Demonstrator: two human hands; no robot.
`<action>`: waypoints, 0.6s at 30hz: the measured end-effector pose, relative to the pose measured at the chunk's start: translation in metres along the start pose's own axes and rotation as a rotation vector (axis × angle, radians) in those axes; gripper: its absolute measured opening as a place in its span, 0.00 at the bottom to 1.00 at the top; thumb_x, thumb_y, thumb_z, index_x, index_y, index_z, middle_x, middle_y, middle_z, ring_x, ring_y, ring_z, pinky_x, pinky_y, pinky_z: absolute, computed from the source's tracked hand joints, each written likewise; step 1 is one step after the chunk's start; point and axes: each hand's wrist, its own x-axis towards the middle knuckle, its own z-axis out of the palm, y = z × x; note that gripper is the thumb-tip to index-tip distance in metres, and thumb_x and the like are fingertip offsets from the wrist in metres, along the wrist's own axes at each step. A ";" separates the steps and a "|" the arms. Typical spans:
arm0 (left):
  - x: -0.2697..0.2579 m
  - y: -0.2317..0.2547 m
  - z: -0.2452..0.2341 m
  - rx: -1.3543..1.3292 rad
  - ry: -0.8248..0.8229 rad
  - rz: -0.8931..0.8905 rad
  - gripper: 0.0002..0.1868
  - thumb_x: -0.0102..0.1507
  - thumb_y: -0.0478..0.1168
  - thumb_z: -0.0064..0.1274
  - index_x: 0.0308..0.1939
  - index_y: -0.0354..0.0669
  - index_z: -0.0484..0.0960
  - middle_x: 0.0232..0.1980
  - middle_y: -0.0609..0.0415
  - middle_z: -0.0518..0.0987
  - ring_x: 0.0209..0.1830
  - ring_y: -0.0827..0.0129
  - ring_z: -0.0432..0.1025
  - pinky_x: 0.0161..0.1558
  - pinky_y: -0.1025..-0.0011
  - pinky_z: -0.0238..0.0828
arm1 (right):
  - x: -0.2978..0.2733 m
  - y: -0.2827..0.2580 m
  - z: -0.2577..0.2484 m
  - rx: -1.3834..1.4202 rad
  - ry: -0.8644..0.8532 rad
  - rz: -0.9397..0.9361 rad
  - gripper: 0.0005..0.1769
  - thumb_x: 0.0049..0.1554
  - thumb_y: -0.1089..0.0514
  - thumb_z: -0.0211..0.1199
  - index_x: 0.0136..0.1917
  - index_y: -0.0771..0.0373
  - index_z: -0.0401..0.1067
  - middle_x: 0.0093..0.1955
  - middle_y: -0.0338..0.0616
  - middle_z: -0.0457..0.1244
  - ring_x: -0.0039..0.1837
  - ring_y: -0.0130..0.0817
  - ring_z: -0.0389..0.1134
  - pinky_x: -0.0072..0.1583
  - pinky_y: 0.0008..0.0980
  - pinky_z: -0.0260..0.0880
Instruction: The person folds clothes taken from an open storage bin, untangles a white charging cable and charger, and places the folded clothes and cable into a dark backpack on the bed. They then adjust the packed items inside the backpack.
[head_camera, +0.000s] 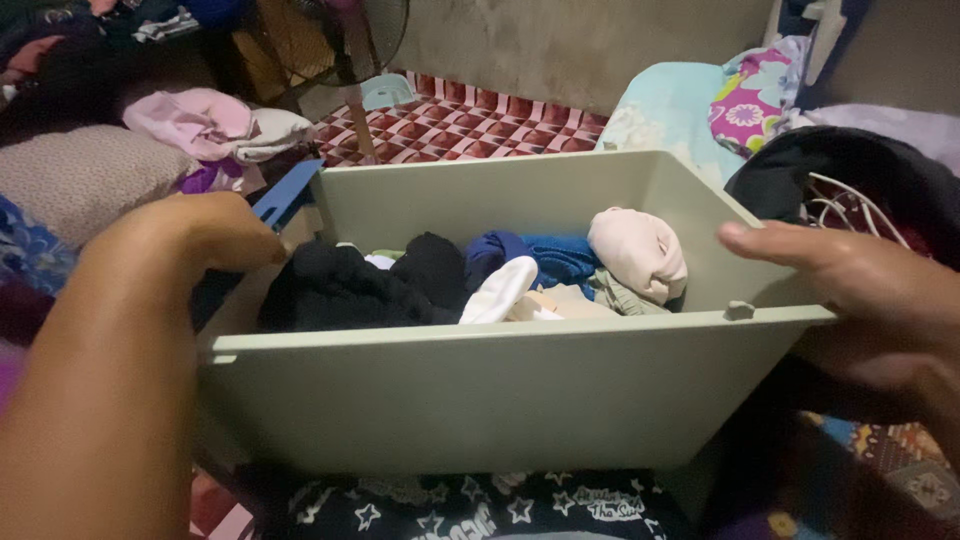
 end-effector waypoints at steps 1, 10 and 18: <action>-0.001 -0.002 0.000 0.004 -0.011 -0.002 0.25 0.64 0.47 0.54 0.59 0.32 0.82 0.52 0.33 0.82 0.47 0.46 0.80 0.49 0.51 0.76 | -0.007 0.005 0.004 0.059 0.037 0.088 0.47 0.63 0.36 0.49 0.83 0.66 0.43 0.65 0.83 0.54 0.65 0.67 0.63 0.64 0.68 0.65; -0.020 -0.020 -0.008 -0.008 -0.103 -0.006 0.24 0.66 0.49 0.52 0.58 0.33 0.82 0.48 0.33 0.82 0.42 0.48 0.81 0.44 0.52 0.78 | 0.003 0.001 0.005 0.099 0.010 -0.095 0.45 0.61 0.48 0.60 0.77 0.78 0.44 0.65 0.80 0.56 0.67 0.59 0.63 0.65 0.60 0.65; -0.034 -0.050 0.007 -0.012 -0.029 -0.034 0.26 0.66 0.52 0.52 0.60 0.36 0.82 0.50 0.32 0.81 0.48 0.46 0.79 0.55 0.47 0.71 | -0.010 -0.017 0.030 0.141 0.091 -0.058 0.44 0.65 0.49 0.53 0.78 0.82 0.40 0.66 0.87 0.52 0.72 0.64 0.60 0.72 0.55 0.59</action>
